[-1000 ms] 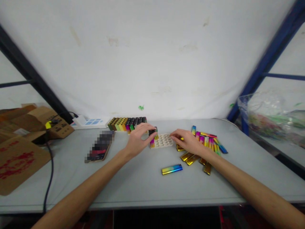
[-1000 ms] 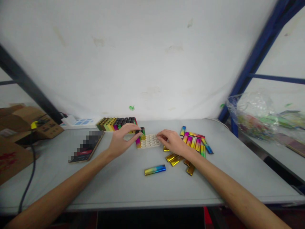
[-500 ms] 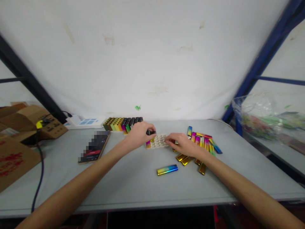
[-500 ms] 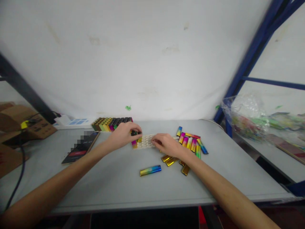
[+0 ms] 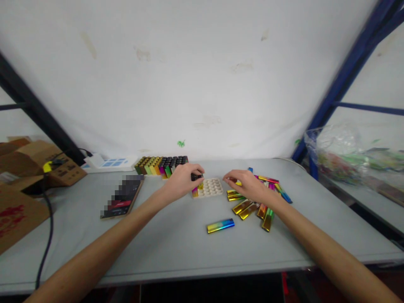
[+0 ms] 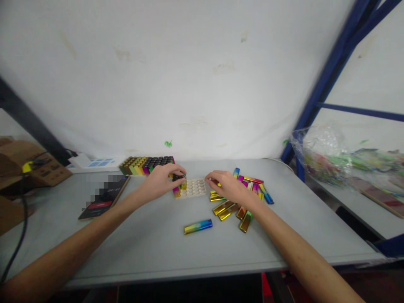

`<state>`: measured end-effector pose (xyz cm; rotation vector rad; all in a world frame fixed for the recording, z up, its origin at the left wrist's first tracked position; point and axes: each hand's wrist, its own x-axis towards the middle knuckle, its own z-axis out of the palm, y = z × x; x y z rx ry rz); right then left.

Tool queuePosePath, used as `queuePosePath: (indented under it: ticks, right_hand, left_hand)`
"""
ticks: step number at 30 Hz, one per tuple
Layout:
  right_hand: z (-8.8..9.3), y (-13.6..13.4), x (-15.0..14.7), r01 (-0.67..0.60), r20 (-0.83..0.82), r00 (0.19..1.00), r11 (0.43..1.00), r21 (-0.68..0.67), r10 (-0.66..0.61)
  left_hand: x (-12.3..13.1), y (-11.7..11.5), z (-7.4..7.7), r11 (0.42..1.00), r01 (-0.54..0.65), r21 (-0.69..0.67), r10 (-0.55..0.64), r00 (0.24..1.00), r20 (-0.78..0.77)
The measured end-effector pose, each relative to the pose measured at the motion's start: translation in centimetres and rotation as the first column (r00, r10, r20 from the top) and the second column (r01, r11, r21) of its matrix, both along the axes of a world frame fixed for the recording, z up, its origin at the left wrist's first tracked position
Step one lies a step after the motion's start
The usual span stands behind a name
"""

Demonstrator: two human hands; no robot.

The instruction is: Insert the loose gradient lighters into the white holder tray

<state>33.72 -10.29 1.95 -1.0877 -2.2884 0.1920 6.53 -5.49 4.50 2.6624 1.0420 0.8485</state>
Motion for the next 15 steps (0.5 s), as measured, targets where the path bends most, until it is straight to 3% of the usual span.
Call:
queuePosePath:
  ticks: [8, 11, 15]
  right_hand:
    - [1.2, 1.4, 4.7, 0.264, -0.010, 0.964, 0.950, 0.168, -0.266]
    - [1.0, 2.3, 7.0, 0.325, 0.074, 0.936, 0.925, 0.198, -0.344]
    - [-0.8, 3.4, 10.6, 0.450, 0.240, 0.846, 0.880, 0.156, -0.475]
  left_hand:
    - [-0.2, -0.5, -2.9, 0.973, 0.075, 0.218, -0.104, 0.987, 0.123]
    - [-0.3, -0.9, -4.3, 0.978, 0.052, 0.202, -0.076, 0.991, 0.111]
    - [-0.3, -1.0, -6.0, 0.990, 0.032, 0.134, -0.047, 0.992, 0.113]
